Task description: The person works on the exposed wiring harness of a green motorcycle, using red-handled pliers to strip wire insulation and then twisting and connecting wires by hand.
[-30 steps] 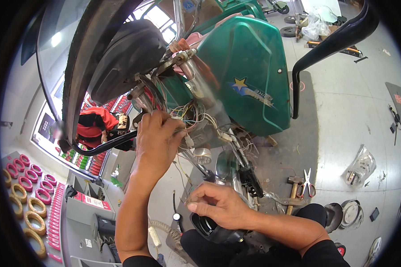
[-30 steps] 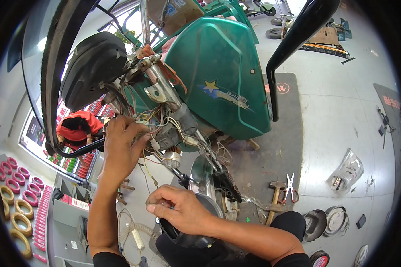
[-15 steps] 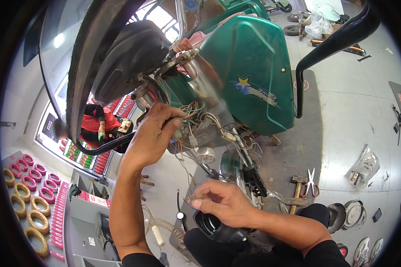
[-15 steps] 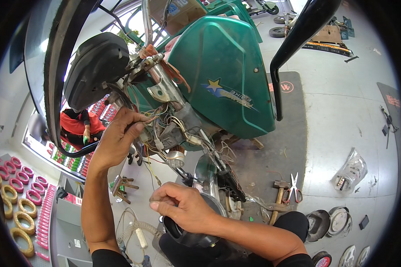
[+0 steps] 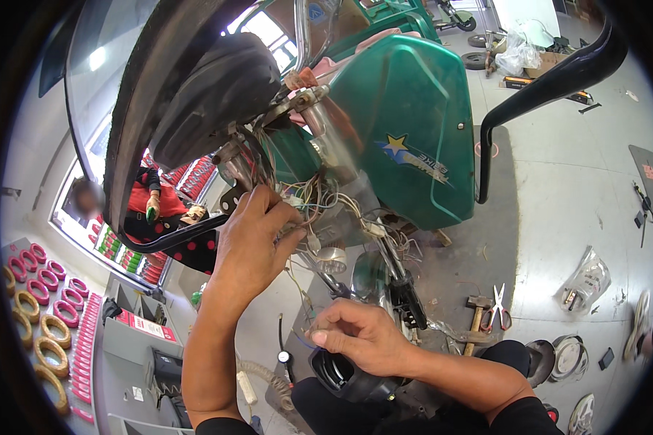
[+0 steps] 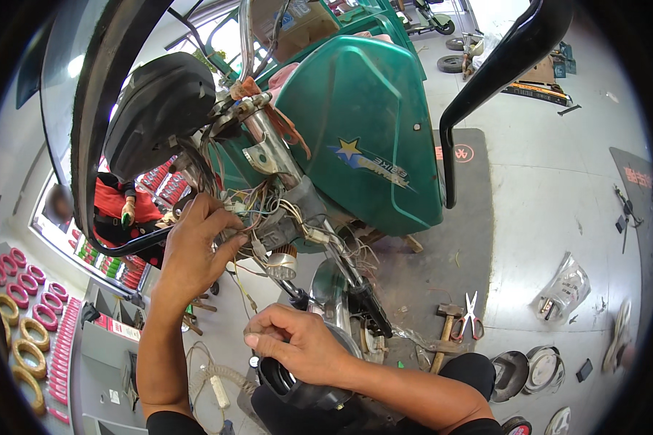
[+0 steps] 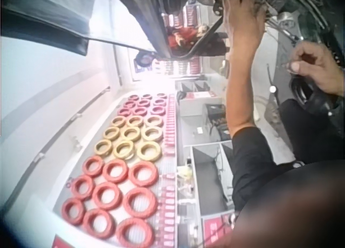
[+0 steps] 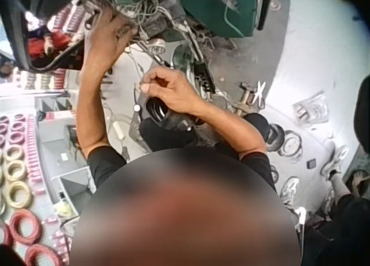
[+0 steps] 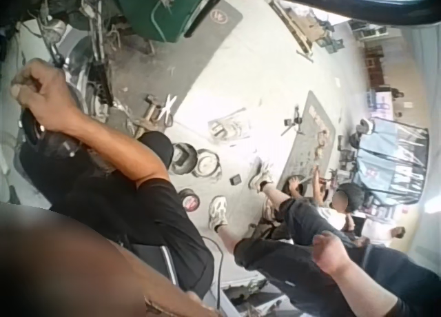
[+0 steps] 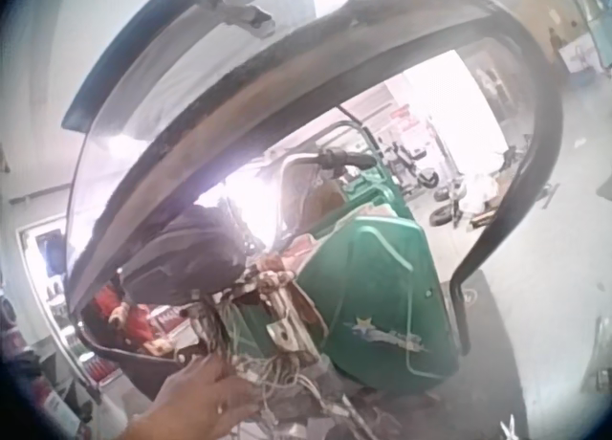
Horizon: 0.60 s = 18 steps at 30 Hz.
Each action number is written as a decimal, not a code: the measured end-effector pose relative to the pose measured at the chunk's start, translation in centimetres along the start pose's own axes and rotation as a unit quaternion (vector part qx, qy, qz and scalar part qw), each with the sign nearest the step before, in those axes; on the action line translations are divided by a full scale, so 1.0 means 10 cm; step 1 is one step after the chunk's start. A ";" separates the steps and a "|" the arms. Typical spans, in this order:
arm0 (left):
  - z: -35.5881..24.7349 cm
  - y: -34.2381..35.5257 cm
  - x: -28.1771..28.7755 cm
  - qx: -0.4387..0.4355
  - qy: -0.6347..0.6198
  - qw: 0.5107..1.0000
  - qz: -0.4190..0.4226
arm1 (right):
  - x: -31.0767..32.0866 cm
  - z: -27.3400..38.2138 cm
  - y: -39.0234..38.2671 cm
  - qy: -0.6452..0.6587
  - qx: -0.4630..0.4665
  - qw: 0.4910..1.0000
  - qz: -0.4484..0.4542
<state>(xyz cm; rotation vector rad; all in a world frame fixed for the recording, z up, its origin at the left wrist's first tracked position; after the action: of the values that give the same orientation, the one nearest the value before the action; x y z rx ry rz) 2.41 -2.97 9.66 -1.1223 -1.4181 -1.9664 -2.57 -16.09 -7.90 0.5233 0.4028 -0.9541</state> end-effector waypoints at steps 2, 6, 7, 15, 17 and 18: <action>0.02 -0.02 -0.03 -0.003 -0.001 1.000 -0.010 | 0.00 -0.01 0.01 0.000 -0.003 1.000 0.000; 0.04 -0.06 -0.04 -0.013 0.015 1.000 -0.020 | 0.02 -0.05 0.03 -0.021 -0.007 1.000 0.008; 0.04 -0.07 -0.04 -0.009 0.011 1.000 -0.022 | 0.02 -0.05 0.04 -0.029 -0.010 0.999 0.011; 0.03 -0.06 -0.05 0.009 -0.016 0.998 -0.054 | 0.03 -0.21 0.09 -0.002 -0.007 1.000 0.006; 0.08 -0.07 -0.06 0.007 -0.046 0.994 -0.099 | 0.03 -0.21 0.10 -0.004 -0.011 1.000 0.008; 0.09 -0.07 -0.05 0.007 -0.061 0.991 -0.121 | 0.03 -0.22 0.10 -0.006 -0.013 1.000 0.011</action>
<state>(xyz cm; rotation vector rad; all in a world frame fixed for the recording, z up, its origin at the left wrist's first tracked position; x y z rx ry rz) 2.47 -1.88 8.94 -1.1267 -1.6990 -2.0777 -1.78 -14.50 -9.57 0.4970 0.3989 -0.9299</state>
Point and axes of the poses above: each hand's wrist, its own y-axis towards the middle knuckle, its own x-axis out of the back of the hand, z = x × y, the point moved 3 cm from there along y, towards the middle knuckle, and after that the axes turned 11 degrees about -z, right-handed, at the moved point
